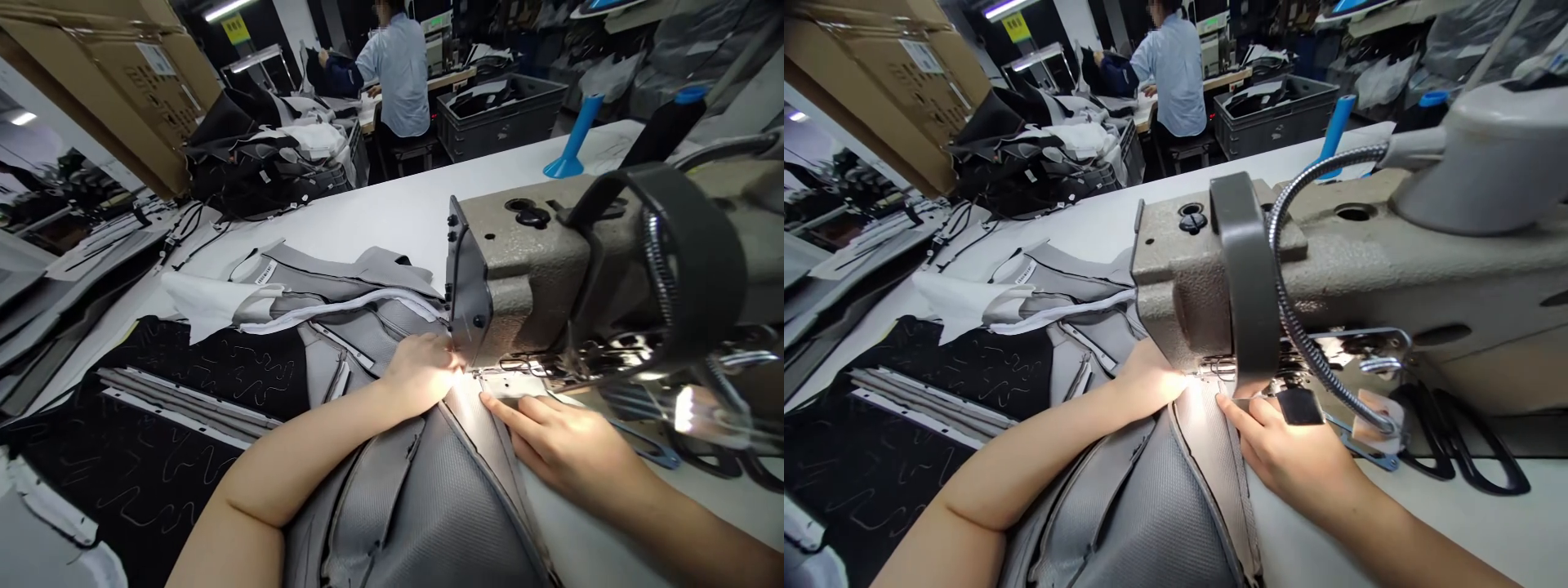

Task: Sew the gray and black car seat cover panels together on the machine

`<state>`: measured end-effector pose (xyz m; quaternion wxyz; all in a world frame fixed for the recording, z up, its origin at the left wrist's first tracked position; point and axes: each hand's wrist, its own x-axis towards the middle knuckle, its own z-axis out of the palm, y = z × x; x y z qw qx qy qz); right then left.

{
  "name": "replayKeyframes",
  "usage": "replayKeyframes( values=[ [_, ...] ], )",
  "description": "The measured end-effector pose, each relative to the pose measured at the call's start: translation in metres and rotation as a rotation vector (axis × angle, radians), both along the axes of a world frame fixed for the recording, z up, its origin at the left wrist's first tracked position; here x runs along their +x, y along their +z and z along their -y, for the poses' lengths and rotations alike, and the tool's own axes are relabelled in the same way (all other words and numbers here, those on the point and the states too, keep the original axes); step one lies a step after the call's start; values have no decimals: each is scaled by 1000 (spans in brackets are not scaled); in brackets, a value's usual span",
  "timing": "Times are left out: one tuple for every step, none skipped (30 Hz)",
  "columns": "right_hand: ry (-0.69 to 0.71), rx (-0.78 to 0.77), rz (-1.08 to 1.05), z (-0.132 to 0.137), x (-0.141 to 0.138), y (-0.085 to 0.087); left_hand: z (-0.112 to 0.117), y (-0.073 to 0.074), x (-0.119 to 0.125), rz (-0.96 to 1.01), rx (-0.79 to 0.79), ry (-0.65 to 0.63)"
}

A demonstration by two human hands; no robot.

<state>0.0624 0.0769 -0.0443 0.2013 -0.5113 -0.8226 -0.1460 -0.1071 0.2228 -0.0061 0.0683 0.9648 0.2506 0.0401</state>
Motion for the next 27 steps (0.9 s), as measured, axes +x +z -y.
replayKeyframes(
  values=[
    [-4,-1,10,-1,0,0,-2,-2,0,1,-17,3],
    [-4,-6,19,-1,0,0,-3,-3,1,3,-30,5],
    [0,-15,29,-1,1,0,-5,-4,1,5,-40,6],
    [10,-27,38,0,1,0,-6,-5,2,6,-51,13],
    [26,-45,43,1,2,2,-7,-5,3,3,-64,23],
    [49,-67,43,3,2,4,-8,-4,4,-8,-82,32],
    [80,-90,35,6,3,6,-9,-2,5,-26,-106,39],
    [117,-114,20,10,3,9,-10,2,6,-47,-138,47],
    [165,-138,4,14,4,13,-10,6,6,-67,-176,55],
    [221,-158,-10,19,4,16,-9,12,5,-81,-216,65],
    [274,-174,-19,24,5,18,-6,20,3,-88,-256,78],
    [320,-187,-25,29,5,19,-1,28,1,-93,-293,89],
    [357,-200,-29,34,6,19,7,38,-1,-103,-332,91],
    [384,-213,-32,38,6,18,19,47,-4,-126,-368,77],
    [399,-222,-40,42,6,15,33,55,-5,-160,-389,50],
    [405,-218,-52,45,6,12,48,62,-6,-199,-385,32],
    [407,-204,-69,48,5,8,65,66,-6,-237,-352,32],
    [405,-178,-88,49,3,4,80,68,-4,-267,-292,59],
    [396,-149,-108,51,2,0,93,67,-2,-290,-218,106],
    [383,-120,-126,52,0,-3,104,64,0,-303,-145,160],
    [369,-94,-141,53,-2,-5,111,59,2,-306,-88,203],
    [358,-73,-154,54,-4,-7,116,53,4,-300,-48,229],
    [348,-58,-163,54,-5,-7,117,47,5,-287,-24,234],
    [339,-46,-170,55,-6,-7,116,41,5,-267,-7,232],
    [332,-38,-176,56,-7,-7,114,36,4,-247,5,226],
    [329,-33,-181,57,-8,-6,112,32,3,-228,16,219],
    [327,-34,-184,57,-9,-6,110,29,1,-216,24,210]
  ],
)
